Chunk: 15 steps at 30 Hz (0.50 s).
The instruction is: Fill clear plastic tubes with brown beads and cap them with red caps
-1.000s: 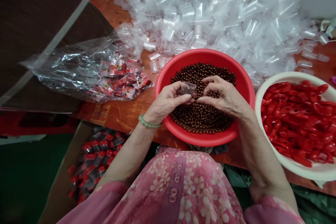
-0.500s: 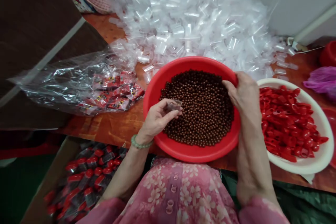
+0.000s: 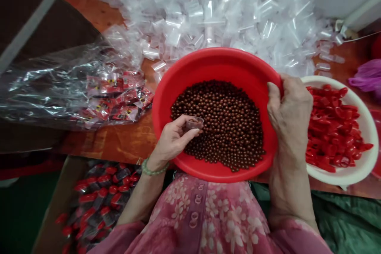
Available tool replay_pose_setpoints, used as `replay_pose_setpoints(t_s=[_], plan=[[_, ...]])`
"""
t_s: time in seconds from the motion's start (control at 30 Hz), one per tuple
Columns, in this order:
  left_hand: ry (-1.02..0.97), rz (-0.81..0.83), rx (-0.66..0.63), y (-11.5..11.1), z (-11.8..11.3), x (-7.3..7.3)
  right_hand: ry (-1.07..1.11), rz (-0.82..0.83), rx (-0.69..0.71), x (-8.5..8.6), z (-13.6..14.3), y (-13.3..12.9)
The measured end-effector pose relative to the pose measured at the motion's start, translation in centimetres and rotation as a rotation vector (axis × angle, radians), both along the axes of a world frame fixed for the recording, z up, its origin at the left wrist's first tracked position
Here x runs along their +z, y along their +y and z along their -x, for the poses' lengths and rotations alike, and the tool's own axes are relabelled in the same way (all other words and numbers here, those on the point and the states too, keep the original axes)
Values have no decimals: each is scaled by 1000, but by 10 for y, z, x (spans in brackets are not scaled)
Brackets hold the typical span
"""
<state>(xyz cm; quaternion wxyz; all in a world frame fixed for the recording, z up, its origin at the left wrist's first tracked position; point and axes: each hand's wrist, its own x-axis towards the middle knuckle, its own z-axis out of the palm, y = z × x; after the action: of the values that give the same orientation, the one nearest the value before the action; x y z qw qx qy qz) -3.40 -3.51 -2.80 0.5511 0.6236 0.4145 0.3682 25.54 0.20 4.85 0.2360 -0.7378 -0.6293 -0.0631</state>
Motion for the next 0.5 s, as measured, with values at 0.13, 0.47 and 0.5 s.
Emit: replay_pose_setpoints(t_s=[0.13,0.47,0.5], plan=[[-58,-85,-76,4,-3,8,-19,227,-97,-9,-4,20],[-118,-31,-48,18,-13,17,12,357,-25,-22,-6,38],[-151,-4,-41,18,-14,17,10,347,10,-20,-9,33]])
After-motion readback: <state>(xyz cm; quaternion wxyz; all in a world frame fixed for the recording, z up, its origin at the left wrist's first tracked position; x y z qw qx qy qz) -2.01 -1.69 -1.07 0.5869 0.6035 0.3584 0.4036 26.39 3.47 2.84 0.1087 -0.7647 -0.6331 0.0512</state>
